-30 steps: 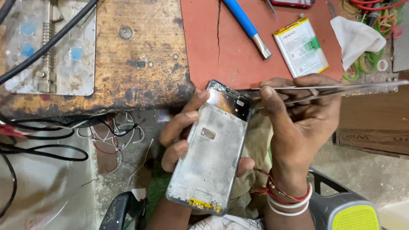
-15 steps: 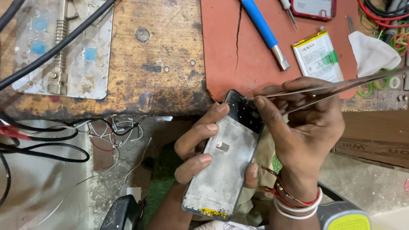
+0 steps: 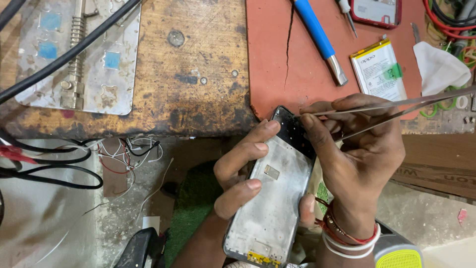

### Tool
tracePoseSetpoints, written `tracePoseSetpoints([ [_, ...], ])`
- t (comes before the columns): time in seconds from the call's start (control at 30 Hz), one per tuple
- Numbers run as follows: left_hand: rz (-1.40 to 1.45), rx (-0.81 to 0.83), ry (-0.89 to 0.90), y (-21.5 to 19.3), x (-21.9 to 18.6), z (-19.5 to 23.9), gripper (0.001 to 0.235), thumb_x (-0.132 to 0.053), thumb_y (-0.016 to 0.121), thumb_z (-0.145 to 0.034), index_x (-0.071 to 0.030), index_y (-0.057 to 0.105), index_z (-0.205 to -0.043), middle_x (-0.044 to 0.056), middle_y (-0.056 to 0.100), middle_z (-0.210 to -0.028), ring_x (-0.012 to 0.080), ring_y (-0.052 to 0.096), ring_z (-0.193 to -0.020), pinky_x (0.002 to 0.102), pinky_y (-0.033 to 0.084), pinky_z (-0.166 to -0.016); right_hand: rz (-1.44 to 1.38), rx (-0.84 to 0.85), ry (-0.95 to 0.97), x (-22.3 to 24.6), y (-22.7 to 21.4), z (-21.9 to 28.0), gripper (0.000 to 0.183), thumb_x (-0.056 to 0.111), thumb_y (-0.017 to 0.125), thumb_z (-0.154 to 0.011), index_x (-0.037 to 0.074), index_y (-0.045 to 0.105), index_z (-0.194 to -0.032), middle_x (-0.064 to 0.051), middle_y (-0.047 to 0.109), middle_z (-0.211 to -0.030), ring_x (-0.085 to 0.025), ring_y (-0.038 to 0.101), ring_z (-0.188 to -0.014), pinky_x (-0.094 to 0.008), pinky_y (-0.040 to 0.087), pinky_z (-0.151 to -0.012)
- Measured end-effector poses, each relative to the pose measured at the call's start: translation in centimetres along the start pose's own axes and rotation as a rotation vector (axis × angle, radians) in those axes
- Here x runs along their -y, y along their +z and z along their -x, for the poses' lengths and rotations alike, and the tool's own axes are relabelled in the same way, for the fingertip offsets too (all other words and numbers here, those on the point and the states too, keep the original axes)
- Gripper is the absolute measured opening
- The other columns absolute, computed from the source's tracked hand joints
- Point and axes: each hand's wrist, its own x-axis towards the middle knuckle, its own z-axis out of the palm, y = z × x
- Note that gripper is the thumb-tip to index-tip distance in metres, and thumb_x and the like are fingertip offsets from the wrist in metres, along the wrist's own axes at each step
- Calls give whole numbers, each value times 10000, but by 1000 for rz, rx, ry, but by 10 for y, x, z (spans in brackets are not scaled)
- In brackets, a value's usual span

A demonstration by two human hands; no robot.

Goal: The person uses a blue-handled tool and tweezers to scrape and pry at the edges and corners of a disassembled mobile phone back cover. They repeatedly scrape adhesive residue and lift small components along the perimeter, then wipe the surface with a white cloth.

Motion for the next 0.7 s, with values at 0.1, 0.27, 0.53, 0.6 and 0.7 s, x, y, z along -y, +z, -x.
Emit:
tracePoseSetpoints([
  [0.1, 28, -85, -44, 10, -1, 3, 601, -159, 797, -951, -207, 348, -1348, 125, 438, -1357, 401, 614, -1300, 548, 514, -1149, 13, -34, 51, 5, 2, -2, 367, -142, 731, -982, -24, 488, -1231, -186, 723, -1065, -141, 723, -971, -212, 595, -847],
  [0.27, 45, -10, 38, 1, 13, 3, 621, -137, 812, -910, -185, 342, -1314, 139, 422, -1309, 437, 611, -1299, 600, 550, -1147, 64, -23, 26, 6, 4, -3, 356, -146, 729, -984, -32, 490, -1222, -194, 717, -1097, -138, 722, -947, -216, 605, -839],
  [0.53, 32, 45, -97, -5, -8, -4, 633, -121, 822, -954, -198, 337, -1354, 150, 436, -1384, 402, 603, -1326, 544, 489, -1183, 251, -30, -28, 15, 15, -11, 378, -115, 756, -988, -39, 467, -1218, -205, 737, -1050, -141, 695, -841, -196, 514, -699],
  [0.6, 11, 45, -109, -4, -12, -5, 630, -113, 816, -953, -200, 333, -1349, 152, 434, -1380, 401, 597, -1326, 534, 492, -1176, 169, 3, -107, 9, 16, -16, 361, -123, 729, -1028, -28, 452, -1238, -209, 729, -1064, -161, 729, -895, -216, 564, -738],
  [0.7, 24, 45, -115, -4, -13, -8, 619, -95, 806, -933, -192, 332, -1321, 158, 427, -1351, 406, 586, -1322, 533, 507, -1166, -7, -7, -136, -4, 11, -19, 330, -142, 701, -1074, -23, 446, -1246, -217, 704, -1054, -181, 735, -961, -254, 634, -812],
])
